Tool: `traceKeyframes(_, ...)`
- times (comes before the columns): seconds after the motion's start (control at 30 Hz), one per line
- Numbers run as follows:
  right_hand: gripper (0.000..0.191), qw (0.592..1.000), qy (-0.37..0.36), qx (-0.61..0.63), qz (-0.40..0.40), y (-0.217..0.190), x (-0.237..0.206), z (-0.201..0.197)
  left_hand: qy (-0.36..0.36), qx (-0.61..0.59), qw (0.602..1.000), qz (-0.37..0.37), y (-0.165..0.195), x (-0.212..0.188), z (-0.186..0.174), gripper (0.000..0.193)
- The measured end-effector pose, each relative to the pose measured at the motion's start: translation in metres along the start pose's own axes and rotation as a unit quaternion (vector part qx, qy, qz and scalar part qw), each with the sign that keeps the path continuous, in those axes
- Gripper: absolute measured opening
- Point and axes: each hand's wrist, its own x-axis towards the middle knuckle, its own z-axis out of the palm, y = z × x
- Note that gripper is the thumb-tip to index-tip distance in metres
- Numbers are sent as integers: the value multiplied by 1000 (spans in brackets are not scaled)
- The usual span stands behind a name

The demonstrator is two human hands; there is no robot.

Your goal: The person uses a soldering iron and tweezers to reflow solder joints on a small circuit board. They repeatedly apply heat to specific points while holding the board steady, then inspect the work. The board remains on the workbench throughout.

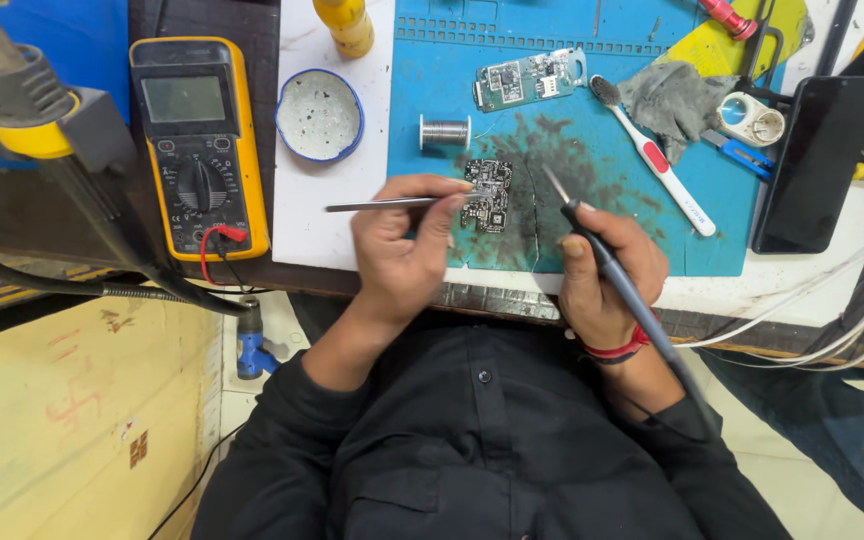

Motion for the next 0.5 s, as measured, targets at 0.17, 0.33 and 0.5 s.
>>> traceKeyframes(0.17, 22, 996, -28, 81, 7, 0, -1, -4, -17, 112, 992, 63, 2, 3, 8, 8)
traceKeyframes(0.33, 15, 998, -25, 62, 20, 3, 1, -1, -24, 132, 987, 85, 5, 3, 9, 8)
traceKeyframes(0.5, 14, 998, -18, 48, 23, 4, 1, -2, -33, 112, 991, 70, 2, 2, 10, 9)
